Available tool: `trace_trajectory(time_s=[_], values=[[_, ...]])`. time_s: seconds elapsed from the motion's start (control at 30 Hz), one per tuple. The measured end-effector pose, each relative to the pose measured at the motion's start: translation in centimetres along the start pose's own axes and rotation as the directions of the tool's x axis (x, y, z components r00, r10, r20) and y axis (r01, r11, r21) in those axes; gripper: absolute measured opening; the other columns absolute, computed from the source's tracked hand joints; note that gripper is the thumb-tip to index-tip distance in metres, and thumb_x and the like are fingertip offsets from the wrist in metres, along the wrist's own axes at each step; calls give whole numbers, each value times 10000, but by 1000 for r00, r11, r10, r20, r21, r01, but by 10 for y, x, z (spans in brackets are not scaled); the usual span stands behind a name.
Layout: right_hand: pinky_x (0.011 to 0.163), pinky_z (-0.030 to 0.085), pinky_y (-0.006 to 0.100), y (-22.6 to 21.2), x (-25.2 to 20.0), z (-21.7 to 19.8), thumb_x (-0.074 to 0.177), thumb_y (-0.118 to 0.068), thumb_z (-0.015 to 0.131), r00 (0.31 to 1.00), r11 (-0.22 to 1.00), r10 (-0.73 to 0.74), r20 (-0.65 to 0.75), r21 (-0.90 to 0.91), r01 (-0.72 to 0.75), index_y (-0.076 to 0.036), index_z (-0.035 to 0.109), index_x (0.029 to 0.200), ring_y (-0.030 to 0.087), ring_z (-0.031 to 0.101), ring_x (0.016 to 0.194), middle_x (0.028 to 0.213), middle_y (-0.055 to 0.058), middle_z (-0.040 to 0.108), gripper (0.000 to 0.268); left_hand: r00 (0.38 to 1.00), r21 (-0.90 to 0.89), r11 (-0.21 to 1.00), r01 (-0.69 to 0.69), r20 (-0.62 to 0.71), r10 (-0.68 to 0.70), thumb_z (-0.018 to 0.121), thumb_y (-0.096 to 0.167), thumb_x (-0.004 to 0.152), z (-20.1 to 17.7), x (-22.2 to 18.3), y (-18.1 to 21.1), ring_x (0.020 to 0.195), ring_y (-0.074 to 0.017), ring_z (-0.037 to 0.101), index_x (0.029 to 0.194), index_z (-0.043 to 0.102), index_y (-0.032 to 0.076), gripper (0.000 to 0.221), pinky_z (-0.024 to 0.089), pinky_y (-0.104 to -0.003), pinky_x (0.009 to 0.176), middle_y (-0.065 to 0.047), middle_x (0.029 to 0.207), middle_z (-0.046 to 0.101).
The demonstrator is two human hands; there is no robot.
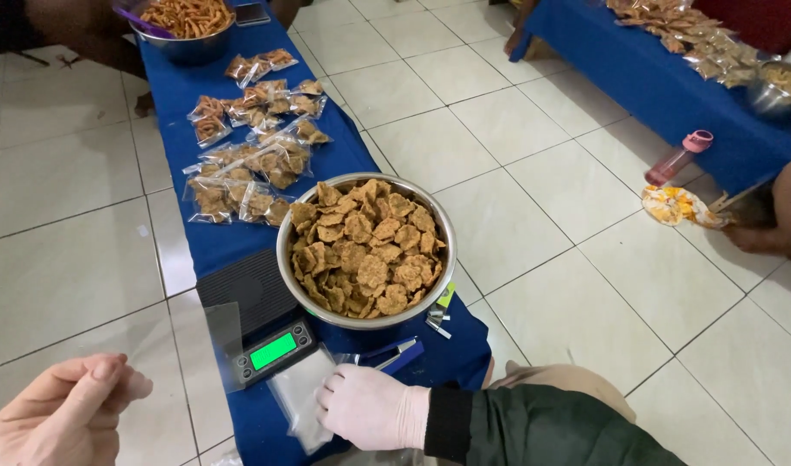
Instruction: Weighing fried chips on a digital scale and placing them into small plastic bags for packaging.
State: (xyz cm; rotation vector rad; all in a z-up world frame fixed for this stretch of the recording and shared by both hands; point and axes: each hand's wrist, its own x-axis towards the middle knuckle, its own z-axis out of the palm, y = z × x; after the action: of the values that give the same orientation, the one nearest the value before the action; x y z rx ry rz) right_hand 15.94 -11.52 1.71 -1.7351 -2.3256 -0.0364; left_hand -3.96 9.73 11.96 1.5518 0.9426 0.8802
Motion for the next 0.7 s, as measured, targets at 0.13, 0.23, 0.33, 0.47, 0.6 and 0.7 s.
trace_trajectory(time_s=[0.13,0.23,0.33,0.47,0.6,0.7], values=[[933,448,428,0,3,-10,801,-244,670,999,995,36,35,87,-39,-33,677,958,346,588,934,1002,156,642,263,1000,18,1000,22,-4,-22,558,-84,1131,5,-2,3,809,-408,688,1058,598,-194,138,607,-465,791,-335,878,625],[964,431,423,-4,7,-32,824,-369,678,987,992,51,149,106,-68,-26,678,1059,335,582,1016,1074,158,629,415,1000,48,999,6,5,-7,563,-81,1122,7,-3,6,805,-412,687,1049,609,-203,149,617,-480,810,-332,873,625],[957,442,418,-13,9,-72,918,-304,601,993,957,40,-112,289,-6,-73,597,969,317,607,975,992,121,654,236,1000,66,998,-21,15,20,569,-109,1108,-3,2,-11,798,-401,689,1023,609,-203,133,620,-474,810,-329,863,637],[717,457,315,-20,13,-131,868,-135,738,853,909,232,-468,416,-18,-86,650,770,217,594,699,756,23,636,140,960,-84,991,-107,252,125,597,-132,925,-23,14,-51,731,-362,753,897,658,-148,69,661,-437,703,-304,796,723],[851,566,307,-9,8,-153,849,-504,665,808,688,502,-308,708,-158,44,630,1192,220,692,940,1051,141,687,648,959,54,987,-154,249,136,672,-126,855,-4,4,-43,671,-325,771,827,699,-151,47,651,-393,653,-281,797,780],[919,583,325,-6,5,-149,756,-535,689,853,532,514,-89,813,-236,61,588,1308,248,727,1029,1138,196,721,818,931,-123,972,-202,282,229,663,-59,859,20,-4,-46,731,-278,776,851,689,-106,54,695,-377,733,-231,797,768]])
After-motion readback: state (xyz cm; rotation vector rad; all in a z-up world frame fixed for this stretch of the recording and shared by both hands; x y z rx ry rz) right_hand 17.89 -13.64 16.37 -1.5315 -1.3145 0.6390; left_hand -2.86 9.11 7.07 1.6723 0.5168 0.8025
